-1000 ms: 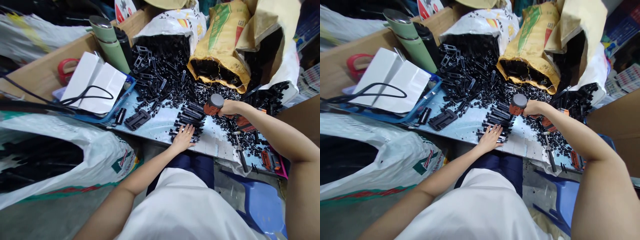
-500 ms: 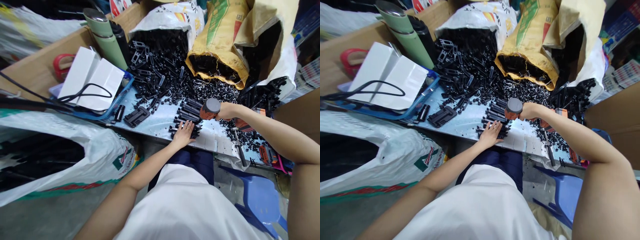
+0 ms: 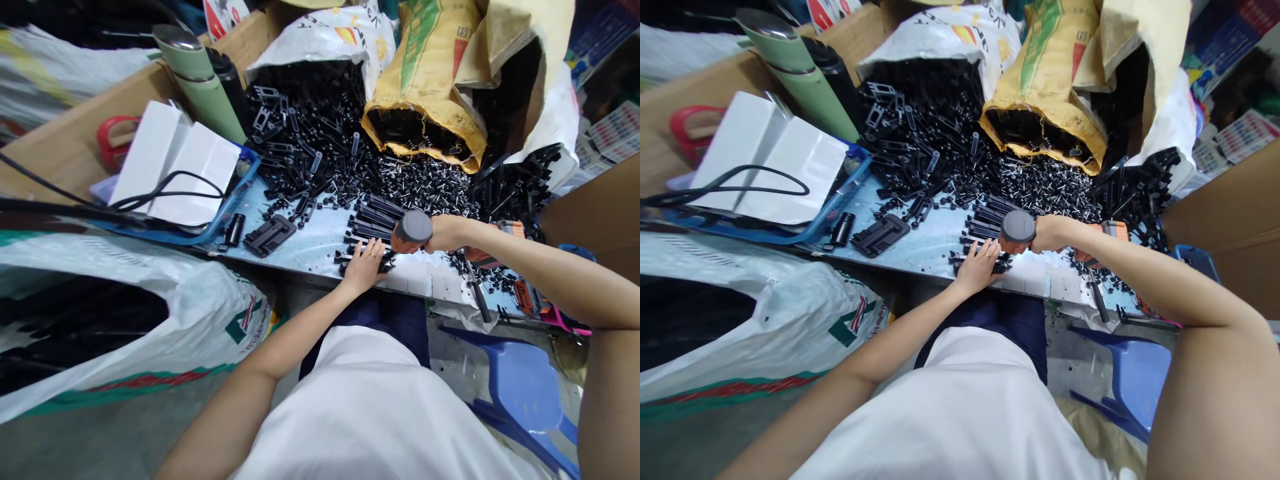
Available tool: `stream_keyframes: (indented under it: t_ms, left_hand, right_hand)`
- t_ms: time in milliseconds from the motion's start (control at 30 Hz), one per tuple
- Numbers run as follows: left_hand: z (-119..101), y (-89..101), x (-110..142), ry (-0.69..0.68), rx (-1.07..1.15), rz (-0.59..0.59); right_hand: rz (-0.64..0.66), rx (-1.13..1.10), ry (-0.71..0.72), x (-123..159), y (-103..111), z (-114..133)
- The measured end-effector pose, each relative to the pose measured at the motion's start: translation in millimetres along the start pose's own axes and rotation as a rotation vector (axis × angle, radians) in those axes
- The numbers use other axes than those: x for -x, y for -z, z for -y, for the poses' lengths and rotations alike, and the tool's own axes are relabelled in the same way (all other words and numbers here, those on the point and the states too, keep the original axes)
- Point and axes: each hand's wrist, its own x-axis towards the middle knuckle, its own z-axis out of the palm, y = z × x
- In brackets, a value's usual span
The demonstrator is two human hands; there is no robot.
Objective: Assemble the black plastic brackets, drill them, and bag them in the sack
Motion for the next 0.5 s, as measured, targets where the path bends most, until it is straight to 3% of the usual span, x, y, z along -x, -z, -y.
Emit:
stream_keyframes:
  t_ms: [133,300,400,500]
  left_hand:
    - [0.5,-1.3,1.2,-0.005,0.007,-0.044]
    - [4.3,-6.6,4.4,-0.047,0.042,-0.072]
    - [5.4,-11.2,7.1,-0.073,0.016,-0.084]
    - [7.9,-18.5,9.4,-0.098,-0.041,-0.161]
  right_hand:
    - [0.059,0.158,0.017,21.6,6.1,10.5]
    - [0.144,0.058,0.066,25.1,-0.5,20.1]
    - [0.168,0.006,0.075,29.1,-10.3,20.4]
    - [0.081,-0.107,0.059,45.1,-33.9,4.4]
